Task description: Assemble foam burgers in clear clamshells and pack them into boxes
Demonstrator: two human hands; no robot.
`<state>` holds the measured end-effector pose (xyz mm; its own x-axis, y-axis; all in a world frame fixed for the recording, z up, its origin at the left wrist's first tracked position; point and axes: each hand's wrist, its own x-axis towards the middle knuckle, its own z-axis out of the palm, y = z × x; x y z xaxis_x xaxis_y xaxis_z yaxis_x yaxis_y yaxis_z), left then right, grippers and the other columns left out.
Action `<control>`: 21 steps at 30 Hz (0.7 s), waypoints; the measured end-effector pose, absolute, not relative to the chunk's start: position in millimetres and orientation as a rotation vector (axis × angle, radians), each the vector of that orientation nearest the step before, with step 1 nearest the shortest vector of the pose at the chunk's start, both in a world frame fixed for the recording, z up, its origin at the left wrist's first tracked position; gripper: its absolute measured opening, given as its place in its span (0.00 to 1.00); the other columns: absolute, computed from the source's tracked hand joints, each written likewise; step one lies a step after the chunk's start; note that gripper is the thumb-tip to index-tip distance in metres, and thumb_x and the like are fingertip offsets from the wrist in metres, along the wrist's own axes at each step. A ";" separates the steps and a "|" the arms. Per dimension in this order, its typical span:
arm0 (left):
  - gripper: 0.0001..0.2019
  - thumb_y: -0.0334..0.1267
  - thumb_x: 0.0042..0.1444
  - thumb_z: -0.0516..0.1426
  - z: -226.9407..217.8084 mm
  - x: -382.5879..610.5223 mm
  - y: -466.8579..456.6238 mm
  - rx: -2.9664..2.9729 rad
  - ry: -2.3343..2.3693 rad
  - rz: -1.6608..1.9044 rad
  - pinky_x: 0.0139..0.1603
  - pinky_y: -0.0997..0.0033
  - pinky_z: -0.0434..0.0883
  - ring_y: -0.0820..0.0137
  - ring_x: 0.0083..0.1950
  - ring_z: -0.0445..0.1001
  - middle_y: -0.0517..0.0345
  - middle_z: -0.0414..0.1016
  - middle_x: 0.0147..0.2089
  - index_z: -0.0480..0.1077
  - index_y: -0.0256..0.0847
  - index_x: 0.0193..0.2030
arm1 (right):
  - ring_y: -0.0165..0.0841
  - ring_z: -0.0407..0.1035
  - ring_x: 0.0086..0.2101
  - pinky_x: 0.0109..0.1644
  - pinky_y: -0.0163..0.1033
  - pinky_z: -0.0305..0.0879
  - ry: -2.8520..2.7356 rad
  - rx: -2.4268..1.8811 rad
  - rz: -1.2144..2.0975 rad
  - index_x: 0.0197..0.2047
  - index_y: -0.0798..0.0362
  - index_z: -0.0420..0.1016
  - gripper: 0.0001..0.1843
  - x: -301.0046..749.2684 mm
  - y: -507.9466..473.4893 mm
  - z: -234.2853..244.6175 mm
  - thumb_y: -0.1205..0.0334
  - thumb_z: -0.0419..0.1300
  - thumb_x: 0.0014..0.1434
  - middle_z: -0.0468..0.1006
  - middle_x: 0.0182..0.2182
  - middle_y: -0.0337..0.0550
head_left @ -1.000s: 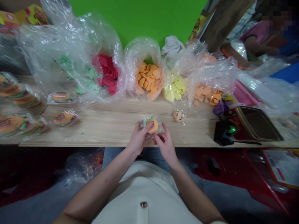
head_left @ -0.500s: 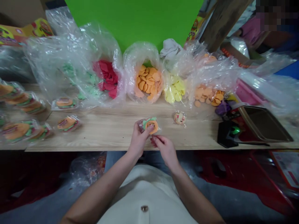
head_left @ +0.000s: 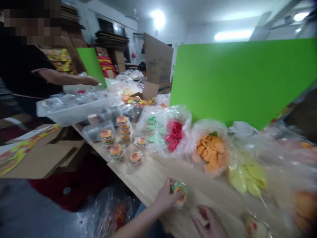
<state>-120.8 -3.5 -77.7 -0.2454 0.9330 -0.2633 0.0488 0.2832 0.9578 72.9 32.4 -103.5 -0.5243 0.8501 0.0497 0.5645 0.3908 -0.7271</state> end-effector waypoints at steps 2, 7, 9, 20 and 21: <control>0.19 0.49 0.46 0.58 -83.8 -130.2 -6.5 1.119 1.732 0.991 0.42 0.67 0.65 0.66 0.40 0.66 0.56 0.68 0.37 0.62 0.39 0.40 | 0.48 0.66 0.48 0.47 0.48 0.66 -2.319 -1.123 0.622 0.50 0.51 0.71 0.26 57.0 42.6 -107.4 0.52 0.60 0.46 0.72 0.48 0.53; 0.20 0.42 0.54 0.51 -75.2 -158.2 -23.4 1.473 1.960 0.922 0.53 0.65 0.61 0.63 0.51 0.63 0.45 0.63 0.51 0.61 0.37 0.53 | 0.46 0.58 0.56 0.54 0.50 0.62 -2.484 -0.913 0.378 0.61 0.49 0.56 0.34 6.1 41.4 -131.3 0.61 0.56 0.50 0.61 0.57 0.51; 0.22 0.36 0.54 0.50 -65.7 -188.6 -29.2 1.535 2.174 0.893 0.58 0.62 0.57 0.61 0.58 0.59 0.44 0.59 0.57 0.58 0.39 0.57 | 0.48 0.60 0.53 0.51 0.52 0.64 -2.435 -0.907 0.280 0.61 0.51 0.55 0.35 -1.9 42.9 -144.3 0.54 0.58 0.51 0.62 0.56 0.55; 0.22 0.29 0.51 0.51 -67.5 -261.4 -21.7 1.758 2.406 0.431 0.57 0.51 0.55 0.55 0.66 0.47 0.43 0.52 0.65 0.63 0.44 0.54 | 0.51 0.60 0.51 0.49 0.55 0.64 -2.279 -1.010 0.136 0.60 0.56 0.55 0.39 -1.8 39.0 -151.6 0.43 0.57 0.52 0.63 0.53 0.61; 0.23 0.30 0.51 0.52 -71.2 -245.2 -23.9 1.816 2.311 0.443 0.58 0.51 0.55 0.55 0.66 0.47 0.44 0.51 0.65 0.62 0.46 0.56 | 0.52 0.60 0.51 0.49 0.55 0.63 -2.257 -1.055 0.155 0.60 0.56 0.55 0.39 -0.5 39.3 -149.0 0.42 0.56 0.52 0.63 0.54 0.61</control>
